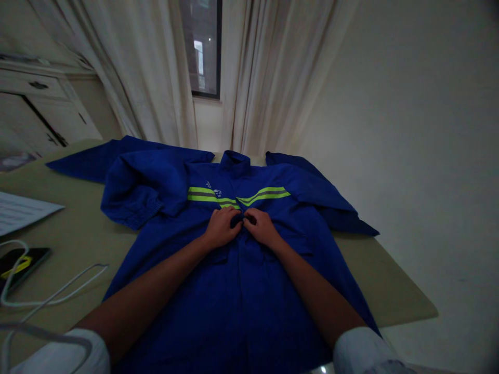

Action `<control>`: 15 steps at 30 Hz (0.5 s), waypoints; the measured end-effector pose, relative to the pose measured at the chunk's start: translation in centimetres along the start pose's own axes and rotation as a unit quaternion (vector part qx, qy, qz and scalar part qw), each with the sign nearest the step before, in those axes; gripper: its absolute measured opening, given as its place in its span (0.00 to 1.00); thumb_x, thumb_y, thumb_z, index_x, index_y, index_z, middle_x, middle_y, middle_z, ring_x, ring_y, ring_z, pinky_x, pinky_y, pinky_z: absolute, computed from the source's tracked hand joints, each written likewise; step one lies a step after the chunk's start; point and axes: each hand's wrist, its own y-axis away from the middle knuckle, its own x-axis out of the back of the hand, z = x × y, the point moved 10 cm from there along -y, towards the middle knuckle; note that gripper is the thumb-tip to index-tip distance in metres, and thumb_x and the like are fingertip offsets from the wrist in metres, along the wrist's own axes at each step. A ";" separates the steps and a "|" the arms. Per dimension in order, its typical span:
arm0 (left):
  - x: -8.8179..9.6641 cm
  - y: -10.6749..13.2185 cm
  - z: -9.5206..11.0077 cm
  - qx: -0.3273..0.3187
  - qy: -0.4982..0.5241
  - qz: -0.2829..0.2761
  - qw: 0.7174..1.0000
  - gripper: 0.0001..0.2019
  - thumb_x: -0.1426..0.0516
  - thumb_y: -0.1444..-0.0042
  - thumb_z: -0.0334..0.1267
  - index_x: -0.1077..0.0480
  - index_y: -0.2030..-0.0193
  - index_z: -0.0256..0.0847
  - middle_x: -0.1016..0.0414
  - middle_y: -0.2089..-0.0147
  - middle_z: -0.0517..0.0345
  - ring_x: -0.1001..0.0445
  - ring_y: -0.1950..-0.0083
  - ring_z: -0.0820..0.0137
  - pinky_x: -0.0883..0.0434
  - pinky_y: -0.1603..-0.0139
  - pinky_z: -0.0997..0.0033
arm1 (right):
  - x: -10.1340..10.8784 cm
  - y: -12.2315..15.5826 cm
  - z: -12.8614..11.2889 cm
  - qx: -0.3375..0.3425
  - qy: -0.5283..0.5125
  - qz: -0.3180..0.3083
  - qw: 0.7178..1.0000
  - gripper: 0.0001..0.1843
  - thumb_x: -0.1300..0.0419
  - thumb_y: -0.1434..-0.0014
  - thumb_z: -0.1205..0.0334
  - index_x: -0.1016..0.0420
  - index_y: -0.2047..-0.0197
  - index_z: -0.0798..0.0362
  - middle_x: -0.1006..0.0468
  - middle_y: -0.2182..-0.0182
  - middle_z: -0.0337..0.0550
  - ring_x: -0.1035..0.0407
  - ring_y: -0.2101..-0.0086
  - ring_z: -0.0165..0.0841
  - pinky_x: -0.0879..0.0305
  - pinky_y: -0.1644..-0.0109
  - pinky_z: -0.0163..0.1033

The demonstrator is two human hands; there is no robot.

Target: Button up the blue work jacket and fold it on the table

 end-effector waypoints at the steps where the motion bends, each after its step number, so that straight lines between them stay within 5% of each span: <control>1: 0.0 0.0 0.0 0.000 -0.001 -0.002 1.000 0.14 0.41 0.36 0.38 0.24 0.46 0.44 0.21 0.46 0.50 0.24 0.44 0.56 0.33 0.48 0.59 | 0.0 0.1 -0.3 0.008 0.022 0.000 1.000 0.03 0.41 0.40 0.68 0.27 0.66 0.51 0.28 0.70 0.36 0.35 0.69 0.31 0.42 0.62 0.35; 15: 0.0 -0.1 0.4 -0.017 -0.008 -0.004 1.000 0.13 0.45 0.35 0.34 0.23 0.48 0.43 0.21 0.51 0.51 0.24 0.46 0.58 0.34 0.51 0.59 | -0.1 0.9 -1.8 -0.051 0.199 -0.023 0.978 0.06 0.41 0.32 0.64 0.22 0.57 0.50 0.19 0.58 0.46 0.25 0.59 0.37 0.37 0.56 0.38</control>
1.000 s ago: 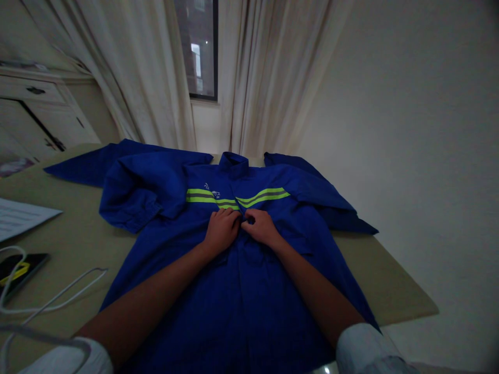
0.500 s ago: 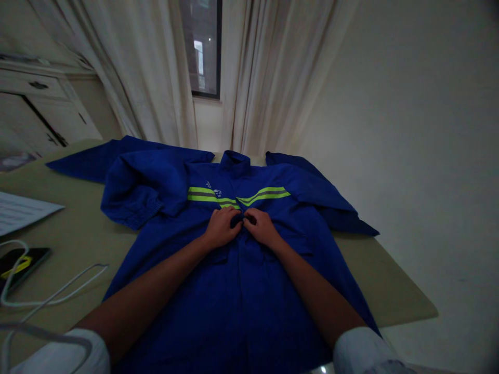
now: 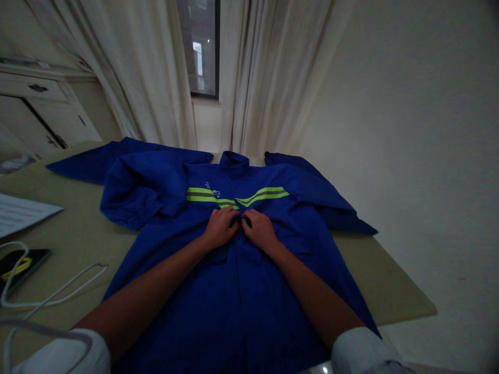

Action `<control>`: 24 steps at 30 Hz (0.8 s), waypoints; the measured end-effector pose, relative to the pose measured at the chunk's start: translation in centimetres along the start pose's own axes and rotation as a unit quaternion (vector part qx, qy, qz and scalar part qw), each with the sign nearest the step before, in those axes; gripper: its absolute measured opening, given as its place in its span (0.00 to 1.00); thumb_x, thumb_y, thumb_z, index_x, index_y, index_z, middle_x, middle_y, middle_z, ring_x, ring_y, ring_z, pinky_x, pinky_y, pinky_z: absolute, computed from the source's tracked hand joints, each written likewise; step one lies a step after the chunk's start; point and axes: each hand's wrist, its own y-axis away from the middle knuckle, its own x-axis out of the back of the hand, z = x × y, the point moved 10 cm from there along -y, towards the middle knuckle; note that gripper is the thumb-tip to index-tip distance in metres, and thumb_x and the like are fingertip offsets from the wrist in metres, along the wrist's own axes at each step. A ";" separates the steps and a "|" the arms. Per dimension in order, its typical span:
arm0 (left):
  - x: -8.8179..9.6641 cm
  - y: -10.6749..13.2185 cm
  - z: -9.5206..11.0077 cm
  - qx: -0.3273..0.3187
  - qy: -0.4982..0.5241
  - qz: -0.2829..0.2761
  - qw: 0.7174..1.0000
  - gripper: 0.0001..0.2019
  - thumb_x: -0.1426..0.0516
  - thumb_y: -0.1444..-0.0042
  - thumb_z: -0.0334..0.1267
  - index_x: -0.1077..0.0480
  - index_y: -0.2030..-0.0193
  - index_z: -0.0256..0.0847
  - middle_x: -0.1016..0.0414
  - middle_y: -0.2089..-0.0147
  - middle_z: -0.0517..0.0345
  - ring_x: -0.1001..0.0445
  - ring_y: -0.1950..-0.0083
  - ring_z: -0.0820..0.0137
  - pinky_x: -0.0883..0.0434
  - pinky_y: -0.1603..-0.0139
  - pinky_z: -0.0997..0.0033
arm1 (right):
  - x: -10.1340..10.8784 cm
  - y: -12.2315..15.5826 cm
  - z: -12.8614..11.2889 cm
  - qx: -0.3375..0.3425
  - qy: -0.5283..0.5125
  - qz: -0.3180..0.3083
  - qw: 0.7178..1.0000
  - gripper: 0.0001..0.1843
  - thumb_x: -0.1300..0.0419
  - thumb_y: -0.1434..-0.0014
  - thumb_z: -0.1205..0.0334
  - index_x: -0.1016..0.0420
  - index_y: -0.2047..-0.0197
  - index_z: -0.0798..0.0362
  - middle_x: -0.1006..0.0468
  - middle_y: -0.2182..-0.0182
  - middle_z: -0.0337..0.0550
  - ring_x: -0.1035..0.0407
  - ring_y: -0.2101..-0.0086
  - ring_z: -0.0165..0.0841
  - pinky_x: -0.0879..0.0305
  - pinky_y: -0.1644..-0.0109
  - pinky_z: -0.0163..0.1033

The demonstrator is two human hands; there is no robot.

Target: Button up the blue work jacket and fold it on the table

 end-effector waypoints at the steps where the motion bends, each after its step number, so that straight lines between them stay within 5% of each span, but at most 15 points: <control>1: 0.0 0.0 0.0 0.001 0.003 0.002 1.000 0.13 0.45 0.35 0.34 0.23 0.48 0.43 0.21 0.51 0.51 0.24 0.47 0.58 0.34 0.51 0.59 | 0.1 0.0 0.2 -0.010 0.002 0.002 1.000 0.06 0.41 0.32 0.64 0.22 0.56 0.50 0.18 0.57 0.46 0.25 0.59 0.38 0.36 0.56 0.38; 12: -0.1 -0.1 -0.3 0.007 0.007 -0.008 1.000 0.14 0.45 0.34 0.35 0.22 0.45 0.45 0.20 0.49 0.49 0.23 0.46 0.57 0.32 0.48 0.59 | 0.4 -0.3 1.7 -0.042 -0.037 0.037 0.998 0.07 0.40 0.31 0.62 0.20 0.59 0.51 0.17 0.62 0.45 0.25 0.62 0.36 0.37 0.57 0.37; 18: 0.0 -0.2 -1.4 0.025 0.091 0.041 0.995 0.14 0.43 0.32 0.46 0.23 0.46 0.42 0.19 0.46 0.49 0.22 0.43 0.58 0.29 0.44 0.60 | 0.2 -0.7 1.8 0.010 -0.086 0.037 0.996 0.04 0.39 0.32 0.64 0.22 0.59 0.52 0.18 0.62 0.43 0.25 0.61 0.34 0.37 0.55 0.36; 24: 0.2 -0.4 -1.4 0.010 0.120 0.047 0.992 0.12 0.44 0.31 0.40 0.21 0.49 0.43 0.18 0.50 0.51 0.20 0.48 0.62 0.27 0.45 0.63 | 0.4 -0.4 1.5 0.008 -0.070 0.057 0.996 0.04 0.39 0.32 0.62 0.22 0.59 0.51 0.19 0.63 0.41 0.27 0.63 0.34 0.38 0.57 0.36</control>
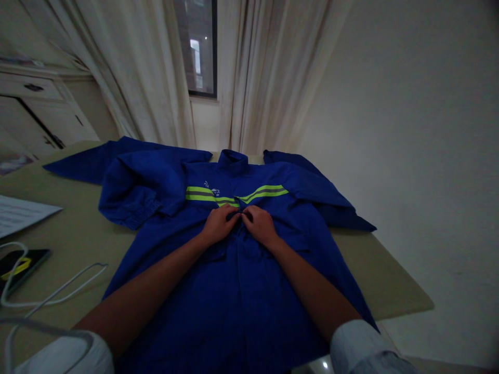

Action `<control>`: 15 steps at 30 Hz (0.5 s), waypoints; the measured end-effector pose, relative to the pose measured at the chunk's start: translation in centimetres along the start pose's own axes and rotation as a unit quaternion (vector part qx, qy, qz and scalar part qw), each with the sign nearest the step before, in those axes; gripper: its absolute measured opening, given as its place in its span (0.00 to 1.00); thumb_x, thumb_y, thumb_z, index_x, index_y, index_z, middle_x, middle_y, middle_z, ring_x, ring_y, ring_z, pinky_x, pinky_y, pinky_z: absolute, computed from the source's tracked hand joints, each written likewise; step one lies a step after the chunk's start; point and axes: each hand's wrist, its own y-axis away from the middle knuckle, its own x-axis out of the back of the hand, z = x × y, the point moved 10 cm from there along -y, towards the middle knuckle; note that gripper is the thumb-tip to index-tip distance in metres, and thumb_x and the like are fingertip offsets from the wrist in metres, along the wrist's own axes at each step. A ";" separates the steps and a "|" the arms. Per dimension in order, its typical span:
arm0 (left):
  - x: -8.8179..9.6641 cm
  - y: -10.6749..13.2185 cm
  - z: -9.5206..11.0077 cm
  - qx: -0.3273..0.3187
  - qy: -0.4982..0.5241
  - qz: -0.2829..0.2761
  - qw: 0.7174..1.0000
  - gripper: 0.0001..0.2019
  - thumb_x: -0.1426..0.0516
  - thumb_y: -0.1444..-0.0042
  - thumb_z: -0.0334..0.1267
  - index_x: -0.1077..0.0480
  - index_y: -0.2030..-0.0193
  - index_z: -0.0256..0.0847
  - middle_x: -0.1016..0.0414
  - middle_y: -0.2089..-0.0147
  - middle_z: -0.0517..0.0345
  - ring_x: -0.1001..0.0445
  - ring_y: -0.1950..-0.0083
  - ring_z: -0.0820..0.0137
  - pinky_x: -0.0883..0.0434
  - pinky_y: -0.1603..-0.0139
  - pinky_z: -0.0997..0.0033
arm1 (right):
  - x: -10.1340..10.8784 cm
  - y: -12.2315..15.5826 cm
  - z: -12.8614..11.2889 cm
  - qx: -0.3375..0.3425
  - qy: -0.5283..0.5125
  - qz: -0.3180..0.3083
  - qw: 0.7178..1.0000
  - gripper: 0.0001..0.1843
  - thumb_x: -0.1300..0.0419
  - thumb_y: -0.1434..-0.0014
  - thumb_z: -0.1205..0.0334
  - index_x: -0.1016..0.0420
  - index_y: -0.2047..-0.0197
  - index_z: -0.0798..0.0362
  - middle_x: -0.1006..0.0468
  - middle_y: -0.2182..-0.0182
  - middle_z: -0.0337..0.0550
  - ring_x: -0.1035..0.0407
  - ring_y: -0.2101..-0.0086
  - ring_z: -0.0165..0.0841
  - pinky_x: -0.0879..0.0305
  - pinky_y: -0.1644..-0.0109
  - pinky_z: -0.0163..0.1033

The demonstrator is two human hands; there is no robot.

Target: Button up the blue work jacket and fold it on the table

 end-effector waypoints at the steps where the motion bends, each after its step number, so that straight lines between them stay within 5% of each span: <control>1: 0.1 0.0 0.1 0.002 -0.012 0.001 1.000 0.12 0.45 0.31 0.39 0.21 0.49 0.43 0.18 0.50 0.51 0.20 0.48 0.61 0.27 0.45 0.62 | 0.1 0.0 -0.1 -0.004 0.005 0.002 1.000 0.04 0.38 0.33 0.62 0.22 0.60 0.50 0.19 0.64 0.41 0.27 0.64 0.34 0.38 0.58 0.36; 6: 0.3 0.2 -0.3 0.057 -0.088 0.008 0.994 0.14 0.46 0.31 0.39 0.20 0.49 0.41 0.17 0.48 0.48 0.19 0.47 0.57 0.26 0.42 0.58 | 1.1 -0.1 0.1 -0.030 0.017 0.036 0.999 0.07 0.40 0.35 0.61 0.26 0.66 0.50 0.22 0.68 0.40 0.30 0.68 0.34 0.41 0.62 0.36; 11: 1.0 0.0 -1.4 0.067 -0.043 0.042 0.996 0.14 0.48 0.30 0.38 0.21 0.50 0.41 0.17 0.47 0.49 0.19 0.46 0.59 0.26 0.41 0.61 | 2.3 -0.1 2.4 -0.103 -0.008 0.082 0.991 0.08 0.41 0.37 0.59 0.29 0.69 0.50 0.27 0.75 0.36 0.33 0.72 0.33 0.41 0.64 0.36; 15: 1.9 0.0 -2.7 0.092 -0.024 0.063 0.994 0.13 0.48 0.30 0.37 0.26 0.44 0.41 0.17 0.52 0.50 0.19 0.50 0.59 0.26 0.46 0.61 | 3.6 0.0 1.8 -0.072 -0.007 0.126 0.989 0.09 0.41 0.40 0.65 0.25 0.56 0.52 0.21 0.59 0.47 0.28 0.60 0.39 0.34 0.54 0.41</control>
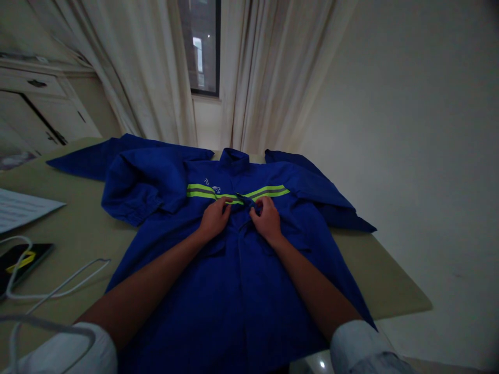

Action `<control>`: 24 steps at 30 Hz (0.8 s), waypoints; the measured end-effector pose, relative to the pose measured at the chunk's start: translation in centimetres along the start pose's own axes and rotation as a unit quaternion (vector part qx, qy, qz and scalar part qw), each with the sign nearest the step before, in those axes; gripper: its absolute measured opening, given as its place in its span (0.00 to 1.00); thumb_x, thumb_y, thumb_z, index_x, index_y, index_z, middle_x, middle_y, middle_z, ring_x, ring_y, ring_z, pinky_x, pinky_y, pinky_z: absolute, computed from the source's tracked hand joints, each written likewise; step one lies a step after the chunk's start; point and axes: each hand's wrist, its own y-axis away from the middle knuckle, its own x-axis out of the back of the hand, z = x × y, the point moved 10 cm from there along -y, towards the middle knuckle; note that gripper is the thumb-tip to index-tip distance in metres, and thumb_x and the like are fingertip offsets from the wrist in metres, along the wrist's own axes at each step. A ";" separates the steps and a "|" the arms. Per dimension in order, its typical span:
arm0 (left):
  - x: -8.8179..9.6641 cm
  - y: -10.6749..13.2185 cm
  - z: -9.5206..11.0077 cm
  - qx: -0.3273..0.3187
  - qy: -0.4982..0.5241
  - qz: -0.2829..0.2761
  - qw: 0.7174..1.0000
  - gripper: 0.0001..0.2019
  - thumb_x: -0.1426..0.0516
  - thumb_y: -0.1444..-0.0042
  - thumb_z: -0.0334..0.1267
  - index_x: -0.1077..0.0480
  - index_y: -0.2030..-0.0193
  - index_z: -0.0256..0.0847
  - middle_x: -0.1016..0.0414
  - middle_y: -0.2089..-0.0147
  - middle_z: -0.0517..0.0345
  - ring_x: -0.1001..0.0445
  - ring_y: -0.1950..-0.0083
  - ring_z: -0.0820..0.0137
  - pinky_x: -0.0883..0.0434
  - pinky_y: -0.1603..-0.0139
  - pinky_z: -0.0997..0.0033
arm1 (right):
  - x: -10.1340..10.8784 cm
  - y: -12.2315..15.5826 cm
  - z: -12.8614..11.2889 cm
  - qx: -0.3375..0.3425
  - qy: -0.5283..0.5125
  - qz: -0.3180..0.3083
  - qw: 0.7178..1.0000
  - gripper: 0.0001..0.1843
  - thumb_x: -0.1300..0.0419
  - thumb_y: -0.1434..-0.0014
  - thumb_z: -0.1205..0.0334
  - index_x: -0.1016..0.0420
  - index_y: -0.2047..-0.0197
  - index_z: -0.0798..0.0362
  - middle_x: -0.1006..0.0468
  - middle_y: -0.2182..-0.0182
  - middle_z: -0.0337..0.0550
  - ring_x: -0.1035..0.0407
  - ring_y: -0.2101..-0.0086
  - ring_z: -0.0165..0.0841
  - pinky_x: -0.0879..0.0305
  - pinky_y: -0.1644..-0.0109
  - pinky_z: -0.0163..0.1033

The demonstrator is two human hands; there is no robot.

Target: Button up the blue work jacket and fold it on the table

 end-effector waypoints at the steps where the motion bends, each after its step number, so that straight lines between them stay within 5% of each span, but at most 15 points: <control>1: 0.1 -0.1 -0.2 0.006 0.000 -0.001 1.000 0.14 0.48 0.30 0.37 0.28 0.42 0.41 0.17 0.54 0.51 0.19 0.52 0.59 0.26 0.48 0.61 | 0.2 0.1 -1.0 0.041 0.001 -0.002 0.999 0.15 0.43 0.41 0.68 0.25 0.51 0.53 0.21 0.53 0.51 0.28 0.54 0.42 0.34 0.49 0.43; 4: 0.2 -0.1 0.0 -0.015 -0.002 -0.003 1.000 0.13 0.49 0.30 0.36 0.29 0.43 0.43 0.19 0.54 0.52 0.20 0.53 0.60 0.27 0.47 0.62 | -1.1 1.5 -4.6 0.197 -0.003 -0.114 0.974 0.25 0.46 0.44 0.77 0.23 0.47 0.51 0.21 0.46 0.51 0.32 0.44 0.43 0.39 0.39 0.48; 8: 0.2 0.3 1.4 -0.070 -0.046 -0.006 0.996 0.16 0.52 0.30 0.32 0.23 0.50 0.44 0.22 0.47 0.49 0.25 0.46 0.59 0.30 0.43 0.58 | -2.7 4.0 -6.7 0.289 -0.012 -0.255 0.923 0.14 0.41 0.40 0.72 0.20 0.54 0.49 0.17 0.58 0.44 0.29 0.53 0.40 0.41 0.44 0.46; 12: -0.2 1.1 3.2 -0.149 -0.092 -0.058 0.983 0.16 0.47 0.37 0.29 0.19 0.55 0.49 0.26 0.36 0.53 0.33 0.36 0.54 0.38 0.39 0.49 | -2.5 4.0 -6.5 0.292 -0.009 -0.261 0.920 0.04 0.35 0.36 0.62 0.20 0.57 0.49 0.18 0.58 0.43 0.30 0.54 0.39 0.42 0.46 0.44; 15: -1.3 2.2 4.2 -0.227 -0.061 -0.176 0.956 0.11 0.42 0.39 0.35 0.19 0.55 0.51 0.22 0.39 0.57 0.36 0.33 0.53 0.44 0.34 0.48 | -2.5 3.8 -6.1 0.285 -0.017 -0.269 0.920 0.03 0.37 0.32 0.61 0.21 0.58 0.50 0.19 0.58 0.44 0.31 0.55 0.39 0.42 0.47 0.44; 18: -1.6 2.4 3.7 -0.229 -0.018 -0.241 0.943 0.12 0.39 0.38 0.44 0.20 0.49 0.53 0.19 0.43 0.57 0.37 0.32 0.53 0.46 0.32 0.50 | -2.1 3.4 -5.7 0.276 -0.023 -0.259 0.925 0.05 0.40 0.29 0.62 0.22 0.56 0.50 0.20 0.56 0.45 0.32 0.54 0.39 0.42 0.47 0.44; 24: -1.6 2.0 2.8 -0.194 -0.017 -0.209 0.958 0.08 0.37 0.39 0.46 0.19 0.56 0.48 0.19 0.51 0.56 0.30 0.39 0.57 0.45 0.34 0.50 | -1.8 3.0 -6.3 0.263 0.037 -0.218 0.939 0.04 0.37 0.30 0.61 0.21 0.57 0.51 0.23 0.55 0.46 0.33 0.54 0.39 0.43 0.50 0.44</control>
